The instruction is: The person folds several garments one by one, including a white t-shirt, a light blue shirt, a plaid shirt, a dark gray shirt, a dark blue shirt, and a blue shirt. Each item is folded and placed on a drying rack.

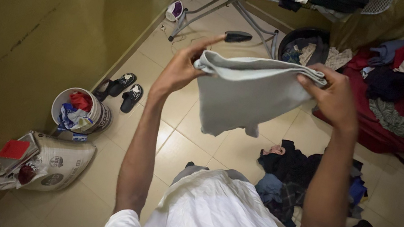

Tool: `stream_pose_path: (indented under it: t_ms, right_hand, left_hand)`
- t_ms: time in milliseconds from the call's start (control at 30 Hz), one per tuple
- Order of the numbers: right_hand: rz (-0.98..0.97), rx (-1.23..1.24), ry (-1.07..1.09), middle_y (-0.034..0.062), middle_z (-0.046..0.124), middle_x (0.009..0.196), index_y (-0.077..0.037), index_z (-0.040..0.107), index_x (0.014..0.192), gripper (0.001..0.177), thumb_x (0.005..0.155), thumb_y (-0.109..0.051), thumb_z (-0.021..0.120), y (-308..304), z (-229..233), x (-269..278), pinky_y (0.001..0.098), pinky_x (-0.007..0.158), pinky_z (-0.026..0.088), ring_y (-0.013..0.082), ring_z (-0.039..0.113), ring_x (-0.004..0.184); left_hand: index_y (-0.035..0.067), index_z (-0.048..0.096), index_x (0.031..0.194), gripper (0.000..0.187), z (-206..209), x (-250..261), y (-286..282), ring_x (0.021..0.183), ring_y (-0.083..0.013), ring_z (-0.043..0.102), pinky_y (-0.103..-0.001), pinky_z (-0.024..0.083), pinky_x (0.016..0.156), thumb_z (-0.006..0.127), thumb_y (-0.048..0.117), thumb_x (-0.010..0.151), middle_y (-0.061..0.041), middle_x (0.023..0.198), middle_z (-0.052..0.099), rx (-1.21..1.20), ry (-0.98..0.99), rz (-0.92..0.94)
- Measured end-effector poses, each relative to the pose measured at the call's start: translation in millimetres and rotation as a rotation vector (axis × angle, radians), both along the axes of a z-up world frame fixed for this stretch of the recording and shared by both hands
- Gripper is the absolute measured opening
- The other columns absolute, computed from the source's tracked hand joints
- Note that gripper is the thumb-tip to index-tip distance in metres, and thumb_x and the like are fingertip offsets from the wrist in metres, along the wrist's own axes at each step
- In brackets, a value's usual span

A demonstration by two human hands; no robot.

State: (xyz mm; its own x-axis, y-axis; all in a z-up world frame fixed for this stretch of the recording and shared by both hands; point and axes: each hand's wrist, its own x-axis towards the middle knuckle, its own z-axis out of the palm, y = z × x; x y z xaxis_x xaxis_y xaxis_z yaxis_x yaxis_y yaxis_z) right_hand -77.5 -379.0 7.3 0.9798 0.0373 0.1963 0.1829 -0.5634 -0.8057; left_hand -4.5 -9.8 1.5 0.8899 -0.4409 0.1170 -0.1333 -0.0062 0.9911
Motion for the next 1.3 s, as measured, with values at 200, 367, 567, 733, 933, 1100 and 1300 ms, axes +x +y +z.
stream_pose_path:
  t_ms: [200, 367, 567, 733, 933, 1100, 1300]
  right_hand:
    - [0.386, 0.276, 0.111, -0.0008, 0.074, 0.098, -0.008, 0.075, 0.108, 0.023, 0.086, -0.017, 0.078, -39, -35, 6, 0.0274, 0.08, 0.057, 0.0101, 0.068, 0.088]
    - [0.156, 0.629, 0.119, 0.0033, 0.072, 0.094, -0.003, 0.073, 0.101, 0.019, 0.095, -0.019, 0.08, -32, -53, 15, 0.0285, 0.076, 0.053, 0.0119, 0.065, 0.081]
    - [-0.302, 0.407, 0.024, 0.0028, 0.072, 0.082, -0.006, 0.073, 0.097, 0.019, 0.095, -0.025, 0.076, 37, -27, 15, 0.0243, 0.059, 0.055, 0.0109, 0.065, 0.063]
    - [-0.209, 0.244, -0.067, 0.001, 0.068, 0.079, -0.001, 0.076, 0.102, 0.024, 0.099, -0.025, 0.077, 72, -7, 0, 0.0237, 0.058, 0.044, 0.0053, 0.058, 0.066]
    - [-0.092, 0.175, -0.132, -0.001, 0.069, 0.084, 0.0, 0.073, 0.109, 0.025, 0.099, -0.022, 0.073, 92, -4, -1, 0.0238, 0.063, 0.047, 0.0028, 0.057, 0.075]
    - [0.221, 0.325, 0.0, 0.0013, 0.067, 0.103, 0.0, 0.064, 0.126, 0.038, 0.099, -0.025, 0.073, 79, 6, -4, 0.0239, 0.079, 0.053, 0.0052, 0.061, 0.091]
    - [0.098, 0.096, -0.147, 0.0058, 0.07, 0.106, 0.001, 0.063, 0.128, 0.048, 0.086, -0.011, 0.083, 88, 14, -8, 0.0292, 0.078, 0.057, 0.0107, 0.065, 0.092]
  left_hand:
    - [0.0, 0.083, 0.106, 0.026, -36, 2, 28, 0.088, -0.0208, 0.064, -0.034, 0.051, 0.08, 0.085, 0.016, 0.086, -0.009, 0.093, 0.073, 0.18, 0.088, -0.3]
    - [0.005, 0.076, 0.111, 0.028, -35, -4, -1, 0.093, -0.0141, 0.067, -0.028, 0.053, 0.085, 0.079, 0.022, 0.088, -0.003, 0.099, 0.075, -0.008, 0.078, 0.018]
    - [0.009, 0.062, 0.122, 0.028, 2, -26, -49, 0.077, -0.0146, 0.061, -0.028, 0.049, 0.065, 0.069, 0.017, 0.096, -0.006, 0.094, 0.07, 0.114, -0.084, 0.336]
    - [0.01, 0.05, 0.122, 0.036, 17, -44, -79, 0.071, -0.0141, 0.071, -0.031, 0.059, 0.057, 0.067, 0.008, 0.092, -0.008, 0.089, 0.067, 0.08, -0.042, 0.247]
    - [0.009, 0.043, 0.126, 0.044, 22, -54, -102, 0.086, -0.0167, 0.075, -0.032, 0.061, 0.069, 0.073, 0.01, 0.093, -0.01, 0.102, 0.07, 0.015, -0.135, 0.139]
    - [0.01, 0.044, 0.127, 0.044, 26, -53, -95, 0.1, -0.0182, 0.074, -0.034, 0.061, 0.082, 0.074, 0.012, 0.095, -0.012, 0.11, 0.07, -0.02, -0.221, 0.136]
    - [0.01, 0.049, 0.132, 0.047, 31, -54, -89, 0.106, -0.0182, 0.072, -0.035, 0.06, 0.093, 0.078, 0.018, 0.096, -0.011, 0.115, 0.07, -0.036, -0.159, 0.038]
